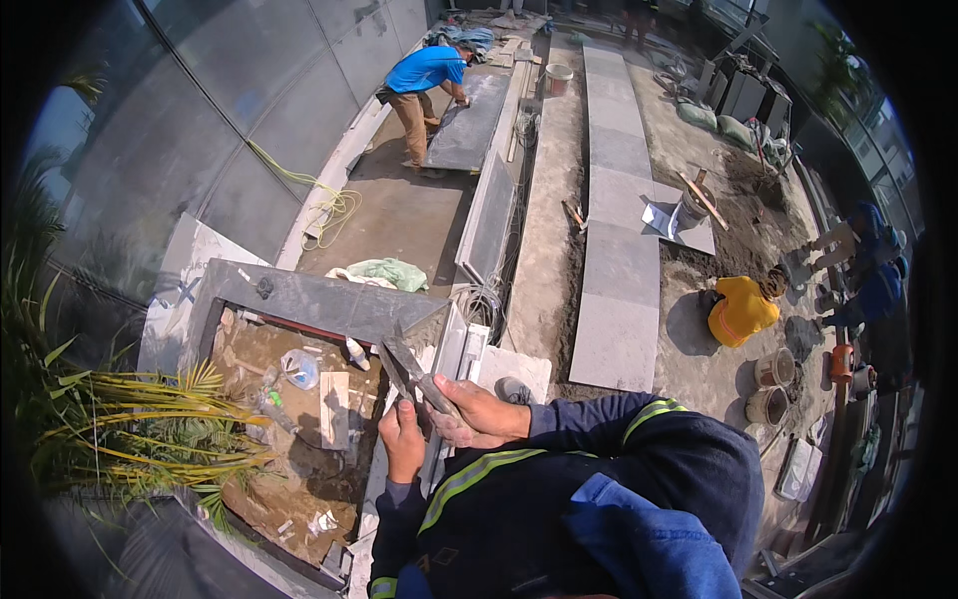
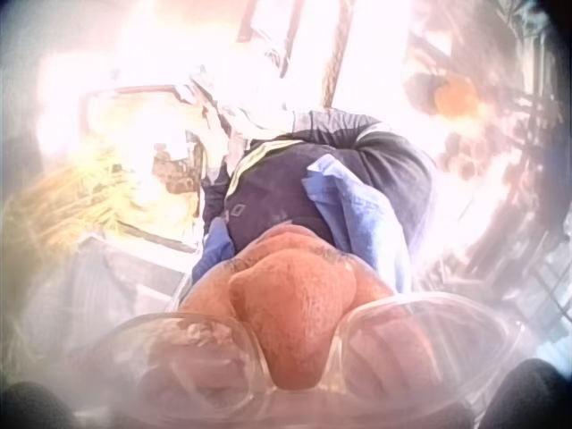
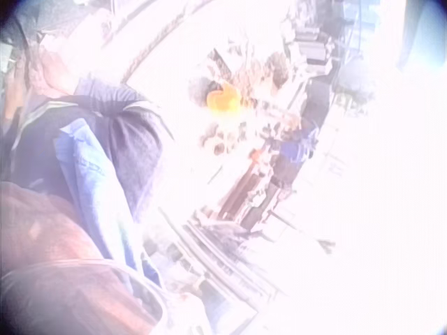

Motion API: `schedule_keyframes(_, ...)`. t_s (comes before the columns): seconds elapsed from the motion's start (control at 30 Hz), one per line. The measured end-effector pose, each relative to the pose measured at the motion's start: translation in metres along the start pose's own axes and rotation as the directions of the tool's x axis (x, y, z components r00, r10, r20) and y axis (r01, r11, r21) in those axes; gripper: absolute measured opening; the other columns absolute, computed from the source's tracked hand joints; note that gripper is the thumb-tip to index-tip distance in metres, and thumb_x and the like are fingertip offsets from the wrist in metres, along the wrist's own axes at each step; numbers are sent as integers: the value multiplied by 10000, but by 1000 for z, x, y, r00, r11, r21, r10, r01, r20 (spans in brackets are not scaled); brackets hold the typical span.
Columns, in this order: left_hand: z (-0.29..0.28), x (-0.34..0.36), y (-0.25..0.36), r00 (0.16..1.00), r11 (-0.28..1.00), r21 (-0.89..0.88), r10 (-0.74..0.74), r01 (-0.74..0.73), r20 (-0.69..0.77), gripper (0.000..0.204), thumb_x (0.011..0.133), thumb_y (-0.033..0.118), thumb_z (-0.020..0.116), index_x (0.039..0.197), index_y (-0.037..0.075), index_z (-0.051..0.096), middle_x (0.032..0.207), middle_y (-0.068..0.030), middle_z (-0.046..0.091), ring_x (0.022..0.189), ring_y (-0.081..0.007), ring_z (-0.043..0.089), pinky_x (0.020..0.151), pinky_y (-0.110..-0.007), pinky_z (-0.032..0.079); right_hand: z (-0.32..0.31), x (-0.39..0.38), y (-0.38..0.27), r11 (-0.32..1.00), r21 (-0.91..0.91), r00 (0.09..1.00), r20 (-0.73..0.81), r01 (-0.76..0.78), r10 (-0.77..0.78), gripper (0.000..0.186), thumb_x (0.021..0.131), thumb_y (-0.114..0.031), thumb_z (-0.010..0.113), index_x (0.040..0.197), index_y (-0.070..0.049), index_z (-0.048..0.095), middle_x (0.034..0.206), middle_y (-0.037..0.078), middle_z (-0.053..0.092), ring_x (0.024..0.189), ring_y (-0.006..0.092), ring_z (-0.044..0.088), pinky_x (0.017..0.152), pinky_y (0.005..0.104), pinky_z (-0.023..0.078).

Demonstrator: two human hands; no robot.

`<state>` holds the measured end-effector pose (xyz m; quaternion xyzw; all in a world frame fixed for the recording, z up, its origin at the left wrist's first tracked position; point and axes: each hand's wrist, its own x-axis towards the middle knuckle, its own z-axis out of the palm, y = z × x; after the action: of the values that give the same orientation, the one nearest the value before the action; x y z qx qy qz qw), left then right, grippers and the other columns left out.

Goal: The person scoops mortar from a bucket and applies it to a stone ledge using a trowel and a smaller hand tool. They smooth the mortar along the edge and joints, occasionally scraping excess material. Other workers are visible in the background.

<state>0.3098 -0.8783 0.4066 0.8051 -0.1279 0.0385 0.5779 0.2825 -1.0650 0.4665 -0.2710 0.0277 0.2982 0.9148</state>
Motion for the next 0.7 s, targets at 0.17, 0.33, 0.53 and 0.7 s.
schedule_keyframes(0.17,-7,13,-13,950,908,-280,-309,311,54,552,1055,534,493,811,43,562,653,13,500,526,-81,474,474,-255,351,-19,13,-41,989,31,988,-55,145,-143,455,1082,-505,430,961,-77,528,664,22,498,468,120,451,438,271,393)
schedule_keyframes(0.33,-30,-64,-166,929,833,421,-364,359,-72,484,941,456,664,979,-27,680,798,-213,664,794,-381,658,742,-466,506,-86,46,-91,950,-132,872,-376,284,-313,349,1087,-449,458,989,-119,517,724,-4,525,520,94,465,478,243,381)
schedule_keyframes(0.53,-64,-332,-260,200,0,497,-916,868,-349,643,775,526,756,1002,-75,726,998,-270,734,997,-404,713,867,-476,560,-126,34,-66,965,-247,858,-471,92,-203,322,1065,-398,537,965,-92,539,746,22,573,527,128,532,472,276,432)
schedule_keyframes(0.7,-52,-467,-240,42,-202,476,-891,856,-453,668,798,621,739,863,-44,744,890,-239,745,919,-399,730,820,-474,574,-134,49,-35,950,-298,874,-482,-97,-62,270,1054,-343,572,1007,-81,528,747,30,576,517,124,551,445,276,432)
